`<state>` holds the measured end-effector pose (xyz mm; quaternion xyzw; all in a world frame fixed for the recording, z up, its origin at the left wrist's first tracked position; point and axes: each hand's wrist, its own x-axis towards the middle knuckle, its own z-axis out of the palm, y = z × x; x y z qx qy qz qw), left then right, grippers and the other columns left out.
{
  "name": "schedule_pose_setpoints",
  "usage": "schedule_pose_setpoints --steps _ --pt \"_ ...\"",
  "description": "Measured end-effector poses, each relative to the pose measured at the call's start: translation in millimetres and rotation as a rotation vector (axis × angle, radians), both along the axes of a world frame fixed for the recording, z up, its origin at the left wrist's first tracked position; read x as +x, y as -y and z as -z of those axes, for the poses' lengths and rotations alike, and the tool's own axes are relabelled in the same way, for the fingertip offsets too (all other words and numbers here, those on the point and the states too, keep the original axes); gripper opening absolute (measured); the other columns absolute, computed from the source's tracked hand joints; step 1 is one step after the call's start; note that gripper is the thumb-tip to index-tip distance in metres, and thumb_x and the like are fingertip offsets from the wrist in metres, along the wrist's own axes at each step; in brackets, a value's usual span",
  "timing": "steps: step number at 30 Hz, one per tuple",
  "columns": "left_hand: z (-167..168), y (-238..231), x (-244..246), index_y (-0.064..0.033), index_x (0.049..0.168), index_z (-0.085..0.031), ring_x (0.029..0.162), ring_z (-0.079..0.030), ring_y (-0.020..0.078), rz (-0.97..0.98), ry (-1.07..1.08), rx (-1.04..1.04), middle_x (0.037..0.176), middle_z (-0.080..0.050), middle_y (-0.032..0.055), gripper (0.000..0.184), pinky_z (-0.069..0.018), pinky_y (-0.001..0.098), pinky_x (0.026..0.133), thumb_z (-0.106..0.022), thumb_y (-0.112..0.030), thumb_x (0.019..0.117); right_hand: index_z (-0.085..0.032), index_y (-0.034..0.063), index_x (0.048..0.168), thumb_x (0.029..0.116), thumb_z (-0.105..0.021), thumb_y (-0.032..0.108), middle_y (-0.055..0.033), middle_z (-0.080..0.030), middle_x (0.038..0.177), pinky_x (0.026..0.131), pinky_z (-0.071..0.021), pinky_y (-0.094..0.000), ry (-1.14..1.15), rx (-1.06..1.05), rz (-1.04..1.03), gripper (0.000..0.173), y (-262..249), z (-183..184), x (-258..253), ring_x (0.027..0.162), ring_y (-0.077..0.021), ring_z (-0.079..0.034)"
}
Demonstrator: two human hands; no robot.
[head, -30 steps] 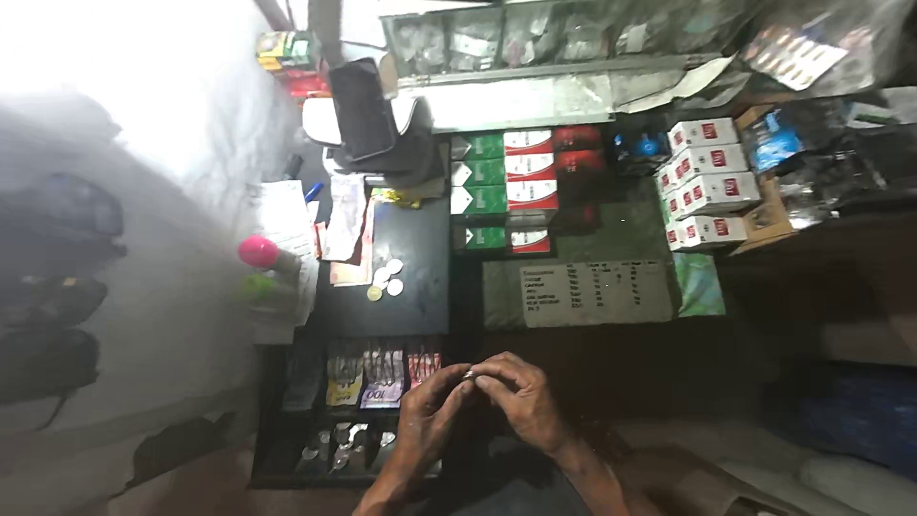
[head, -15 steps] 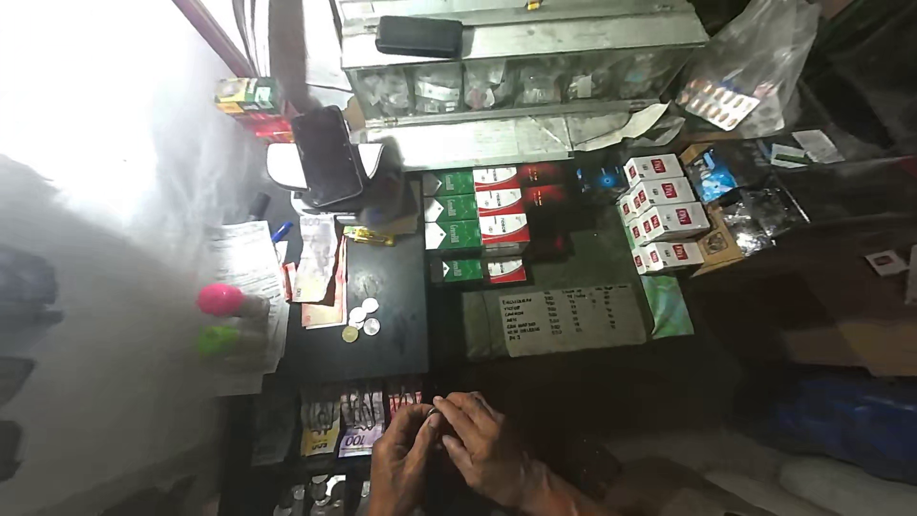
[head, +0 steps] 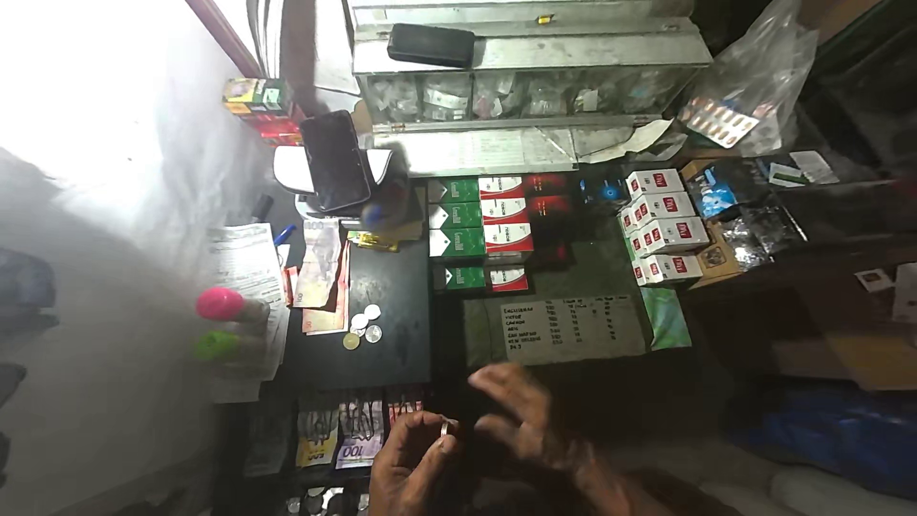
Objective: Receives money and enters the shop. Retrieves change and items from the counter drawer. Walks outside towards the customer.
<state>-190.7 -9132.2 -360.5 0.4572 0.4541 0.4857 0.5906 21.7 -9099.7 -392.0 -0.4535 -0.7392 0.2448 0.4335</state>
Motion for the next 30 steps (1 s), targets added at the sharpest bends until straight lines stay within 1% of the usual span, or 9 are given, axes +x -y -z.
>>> schedule_pose_setpoints --steps 5,8,11,15,17,21,25,27,30 --pt "-1.6 12.6 -14.0 -0.0010 0.120 -0.070 0.087 -0.074 0.0113 0.035 -0.124 -0.045 0.105 -0.077 0.0006 0.026 -0.0637 0.0299 0.080 -0.065 0.000 0.0946 -0.065 -0.0045 0.131 0.1011 -0.058 0.013 -0.0269 -0.060 0.138 0.103 -0.0478 -0.0624 0.565 -0.190 0.382 0.035 -94.4 32.1 105.4 0.128 -0.0484 -0.056" --pt "-0.7 16.2 -13.2 -0.0025 0.119 -0.070 0.085 -0.074 0.0114 0.071 -0.119 -0.052 0.104 -0.077 0.0015 0.025 -0.0635 0.0296 0.078 -0.065 0.001 0.0948 -0.051 0.0021 0.148 0.1030 -0.058 0.017 -0.0203 -0.036 0.162 0.113 -0.0307 -0.0692 0.740 -0.488 0.395 0.048 -140.6 51.1 123.3 0.150 -0.0463 -0.028" --pt "2.8 21.2 -12.9 -0.0058 0.119 -0.070 0.085 -0.074 0.0118 0.078 -0.104 -0.048 0.104 -0.077 0.0016 0.024 -0.0634 0.0299 0.079 -0.066 -0.002 0.0953 -0.043 0.0042 0.154 0.1044 -0.054 0.016 -0.0181 -0.023 0.169 0.115 -0.0243 -0.0699 0.819 -0.661 0.399 0.052 -140.4 56.3 114.1 0.154 -0.0455 -0.018" --pt "7.0 25.6 -17.2 -0.0082 0.118 -0.071 0.090 -0.074 0.0109 0.033 -0.144 -0.023 0.109 -0.076 0.0005 0.025 -0.0630 0.0292 0.082 -0.069 -0.003 0.0935 -0.053 -0.0012 0.145 0.0985 -0.061 0.009 -0.0283 -0.043 0.155 0.111 -0.0292 -0.0733 0.737 -0.584 0.417 0.048 -92.0 43.7 107.2 0.143 -0.0536 -0.036" --pt "11.4 25.4 -20.6 -0.0092 0.119 -0.071 0.093 -0.073 0.0114 0.022 -0.180 0.024 0.114 -0.074 0.0010 0.026 -0.0629 0.0293 0.083 -0.071 -0.005 0.0931 -0.058 -0.0034 0.139 0.0939 -0.069 0.011 -0.0310 -0.049 0.147 0.111 -0.0317 -0.0713 0.664 -0.542 0.433 0.049 -79.4 35.9 113.0 0.138 -0.0555 -0.040" --pt "14.0 23.3 -18.8 -0.0042 0.121 -0.070 0.097 -0.074 0.0126 0.011 -0.204 0.104 0.118 -0.074 0.0046 0.028 -0.0636 0.0290 0.084 -0.072 -0.006 0.0930 -0.043 0.0014 0.154 0.0962 -0.068 0.014 -0.0289 -0.035 0.160 0.115 -0.0274 -0.0702 0.706 -0.635 0.380 0.064 -87.2 38.1 127.1 0.146 -0.0549 -0.031" --pt "14.4 13.6 -22.0 -0.0035 0.119 -0.073 0.098 -0.072 0.0111 0.000 -0.168 0.161 0.120 -0.072 0.0058 0.025 -0.0627 0.0271 0.084 -0.071 -0.008 0.0945 -0.050 -0.0047 0.147 0.0927 -0.068 0.005 -0.0337 -0.052 0.143 0.111 -0.0387 -0.0647 0.557 -0.484 0.372 0.058 -70.8 36.6 120.6 0.131 -0.0544 -0.050" --pt "15.6 10.7 -28.0 0.0011 0.121 -0.071 0.099 -0.072 0.0126 -0.029 -0.158 0.157 0.123 -0.071 0.0087 0.028 -0.0629 0.0289 0.085 -0.070 -0.007 0.0943 -0.053 -0.0080 0.142 0.0917 -0.068 0.014 -0.0319 -0.057 0.139 0.106 -0.0479 -0.0557 0.372 -0.330 0.337 0.057 -44.2 20.0 91.7 0.127 -0.0454 -0.059" --pt "15.8 7.5 -36.8 0.0070 0.124 -0.067 0.107 -0.071 0.0150 -0.055 -0.178 0.164 0.127 -0.069 0.0135 0.031 -0.0616 0.0305 0.091 -0.068 -0.004 0.0951 -0.054 -0.0090 0.140 0.0952 -0.067 0.023 -0.0166 -0.065 0.135 0.095 -0.0575 -0.0270 -0.087 -0.372 0.096 0.056 -0.3 -10.8 24.0 0.115 -0.0132 -0.067"
